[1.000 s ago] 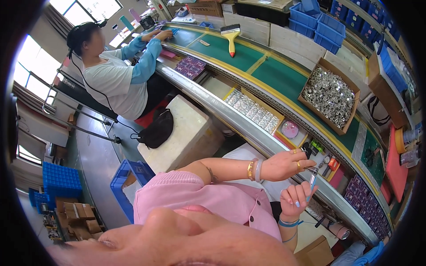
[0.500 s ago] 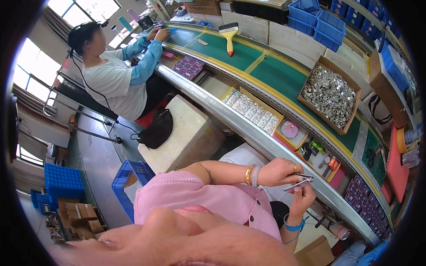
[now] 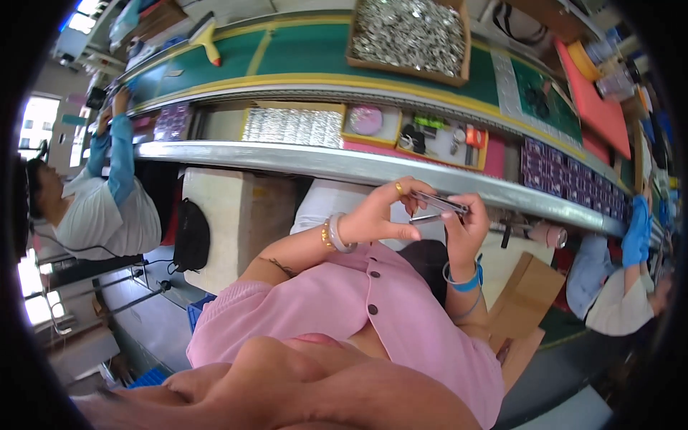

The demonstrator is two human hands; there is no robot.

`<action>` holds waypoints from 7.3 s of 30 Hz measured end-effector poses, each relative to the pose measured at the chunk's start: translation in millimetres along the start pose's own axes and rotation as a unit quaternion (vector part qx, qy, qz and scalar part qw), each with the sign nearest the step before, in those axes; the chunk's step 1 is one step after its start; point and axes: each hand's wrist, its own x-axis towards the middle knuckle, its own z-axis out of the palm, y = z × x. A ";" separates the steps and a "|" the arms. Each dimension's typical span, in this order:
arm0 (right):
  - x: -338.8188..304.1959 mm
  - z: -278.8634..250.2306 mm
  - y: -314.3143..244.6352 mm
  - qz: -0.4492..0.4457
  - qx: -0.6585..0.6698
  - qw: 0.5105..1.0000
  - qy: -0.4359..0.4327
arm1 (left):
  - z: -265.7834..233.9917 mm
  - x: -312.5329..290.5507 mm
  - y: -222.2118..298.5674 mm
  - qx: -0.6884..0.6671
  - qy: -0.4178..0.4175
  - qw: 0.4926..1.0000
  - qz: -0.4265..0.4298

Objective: The person assembles small electronic components onto a PCB by hand, using pliers to manipulate the components, then inspects the assembled PCB.

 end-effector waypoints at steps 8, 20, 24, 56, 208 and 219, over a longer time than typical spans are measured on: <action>-18.2 -15.5 3.4 -0.036 0.015 0.999 0.034 | 10.0 2.5 -1.9 -0.167 -0.047 0.981 -0.084; -10.3 -13.4 3.4 -0.044 -0.029 0.997 0.050 | 3.7 1.2 5.4 -0.157 0.009 0.984 -0.081; -13.2 -12.0 0.0 -0.051 -0.032 0.997 0.055 | 3.2 -2.0 7.5 -0.155 -0.009 0.987 -0.040; -2.9 -8.5 -18.6 0.099 0.333 0.936 -0.057 | 14.0 -1.8 29.3 0.163 0.070 0.976 0.124; -7.9 -5.6 -26.4 -0.128 -0.092 0.983 0.093 | 7.4 -2.9 27.0 0.232 0.070 0.951 0.193; -6.9 -6.8 -25.7 -0.148 -0.105 0.979 0.090 | 7.1 -3.0 27.1 0.222 0.070 0.952 0.200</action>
